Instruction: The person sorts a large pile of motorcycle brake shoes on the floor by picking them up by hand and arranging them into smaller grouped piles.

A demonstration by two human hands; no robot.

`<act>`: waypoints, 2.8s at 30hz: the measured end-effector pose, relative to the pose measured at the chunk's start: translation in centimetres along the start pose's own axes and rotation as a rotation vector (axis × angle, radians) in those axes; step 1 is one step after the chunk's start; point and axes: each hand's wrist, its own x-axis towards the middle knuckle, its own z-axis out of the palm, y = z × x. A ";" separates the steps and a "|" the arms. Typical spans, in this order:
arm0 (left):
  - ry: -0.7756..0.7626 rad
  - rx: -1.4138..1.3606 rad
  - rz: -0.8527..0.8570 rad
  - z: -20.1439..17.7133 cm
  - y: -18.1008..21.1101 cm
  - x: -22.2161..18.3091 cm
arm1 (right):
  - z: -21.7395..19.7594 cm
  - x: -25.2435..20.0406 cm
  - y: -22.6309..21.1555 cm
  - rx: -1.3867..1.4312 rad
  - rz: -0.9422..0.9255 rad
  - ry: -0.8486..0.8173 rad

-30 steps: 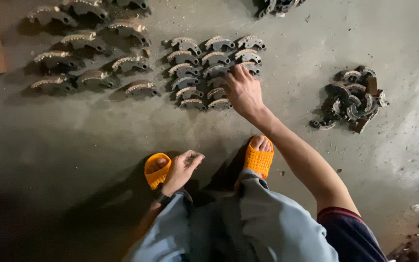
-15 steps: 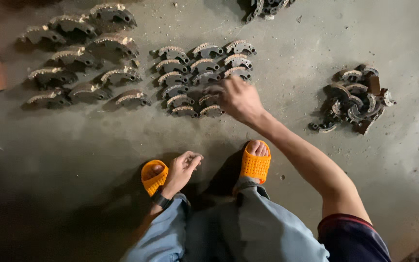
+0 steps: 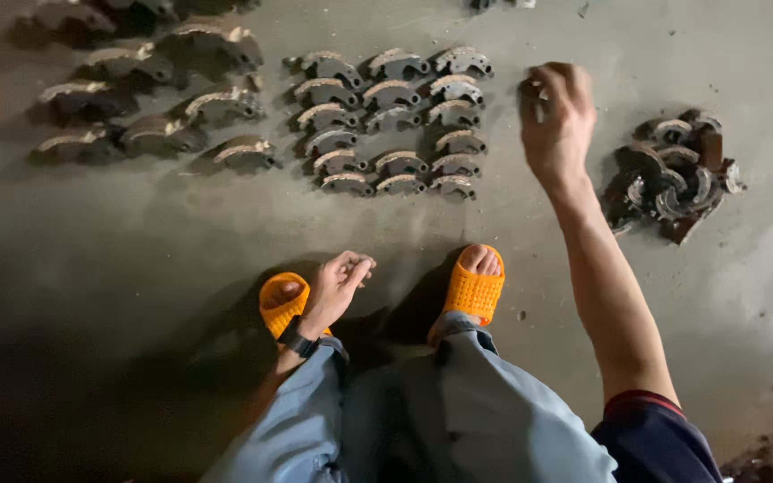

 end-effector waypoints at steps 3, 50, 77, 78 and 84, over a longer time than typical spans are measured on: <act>0.009 -0.010 0.019 -0.5 0.3 -0.5 | 2.1 1.2 -2.4 0.108 -0.102 -0.081; 0.080 -0.280 -0.082 -3.4 -2.4 -3.5 | 1.9 9.9 -11.0 -0.043 -0.301 -0.198; 0.179 -0.321 0.001 -4.3 -2.8 -3.8 | 8.3 15.8 -18.2 -0.106 -0.109 -0.756; 0.232 -0.356 -0.058 -4.7 -2.2 -3.8 | 7.2 17.5 -18.6 -0.075 -0.018 -0.742; 0.201 -0.357 -0.189 -5.5 -0.5 -4.4 | 11.2 23.8 -13.7 -0.203 -0.158 -0.554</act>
